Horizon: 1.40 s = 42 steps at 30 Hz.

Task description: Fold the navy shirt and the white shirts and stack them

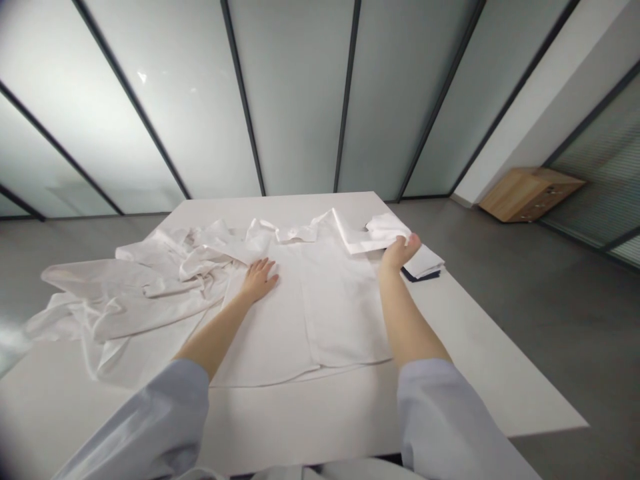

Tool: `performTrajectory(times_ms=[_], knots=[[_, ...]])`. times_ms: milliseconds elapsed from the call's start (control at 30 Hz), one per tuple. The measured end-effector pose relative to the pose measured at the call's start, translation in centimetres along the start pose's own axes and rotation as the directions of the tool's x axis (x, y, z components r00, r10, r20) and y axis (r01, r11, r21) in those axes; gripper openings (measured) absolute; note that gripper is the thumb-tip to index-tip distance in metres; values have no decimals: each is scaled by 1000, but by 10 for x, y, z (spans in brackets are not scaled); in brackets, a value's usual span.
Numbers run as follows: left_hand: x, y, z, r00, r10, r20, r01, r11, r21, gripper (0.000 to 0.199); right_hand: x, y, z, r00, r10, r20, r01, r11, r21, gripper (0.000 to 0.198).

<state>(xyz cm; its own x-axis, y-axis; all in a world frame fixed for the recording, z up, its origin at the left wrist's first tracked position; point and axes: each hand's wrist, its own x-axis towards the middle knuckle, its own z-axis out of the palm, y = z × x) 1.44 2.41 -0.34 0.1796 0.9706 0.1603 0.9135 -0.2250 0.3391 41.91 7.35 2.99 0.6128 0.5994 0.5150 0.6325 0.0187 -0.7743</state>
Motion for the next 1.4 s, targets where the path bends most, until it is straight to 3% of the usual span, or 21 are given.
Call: performTrajectory(times_ms=[33, 67, 100, 133, 200, 267, 300, 367, 600, 767, 867, 1000, 1100, 1167, 1233, 1333, 1400], knots=[[-2, 3, 1, 999, 22, 42, -26, 994, 103, 59, -11, -4, 3, 999, 22, -23, -24, 997, -75, 49], [-4, 6, 1, 996, 30, 87, -44, 984, 174, 65, -23, -10, 7, 999, 8, 34, -4, 992, -129, 49], [-5, 8, 1, 991, 31, 130, -58, 975, 216, 68, -37, -16, 13, 983, -45, 177, 73, 986, -151, 47], [-7, 9, 1, 986, 32, 163, -71, 968, 239, 70, -52, -23, 18, 934, -108, 342, 171, 972, -160, 45], [-9, 9, 1, 980, 38, 196, -89, 962, 257, 72, -79, -34, 28, 777, -181, 603, 364, 910, -196, 43], [-11, 7, -1, 978, 47, 203, -101, 959, 263, 73, -102, -40, 33, 637, -169, 753, 516, 818, -253, 45], [-12, 5, -1, 977, 50, 206, -104, 959, 264, 73, -111, -41, 33, 594, -152, 790, 570, 772, -281, 47], [-17, 2, -3, 976, 55, 210, -111, 957, 267, 72, -125, -43, 28, 555, -124, 822, 635, 702, -322, 49], [-54, -1, -8, 976, 86, 202, -141, 951, 275, 69, -144, -52, -10, 507, -155, 848, 717, 623, -314, 45], [-55, 1, -22, 981, 64, 185, -95, 982, 165, 73, -135, -59, -16, 503, -88, 860, 653, 691, -311, 32], [-20, -1, -24, 985, 0, 172, 21, 993, -119, 73, -118, -62, 9, 545, -70, 836, 478, 845, -241, 31], [43, 1, -8, 975, -188, 116, 220, 793, -568, 79, -95, -66, 66, 619, -122, 776, 169, 985, 20, 47], [80, 5, 4, 945, -293, 145, 310, 662, -683, 69, -79, -70, 105, 567, -57, 822, -26, 996, 87, 47], [98, 7, 4, 926, -337, 172, 358, 630, -689, 49, -67, -74, 124, 515, 25, 857, -106, 994, 35, 38], [114, 6, -2, 908, -370, 194, 391, 590, -707, 37, -55, -77, 137, 501, 90, 861, -168, 986, -5, 35], [130, -2, -18, 936, -323, 137, 293, 504, -812, 47, -38, -82, 146, 591, 40, 806, -280, 947, 159, 48], [133, -5, -26, 963, -261, 65, 195, 508, -839, 59, -32, -84, 147, 652, -32, 758, -303, 905, 299, 55]])
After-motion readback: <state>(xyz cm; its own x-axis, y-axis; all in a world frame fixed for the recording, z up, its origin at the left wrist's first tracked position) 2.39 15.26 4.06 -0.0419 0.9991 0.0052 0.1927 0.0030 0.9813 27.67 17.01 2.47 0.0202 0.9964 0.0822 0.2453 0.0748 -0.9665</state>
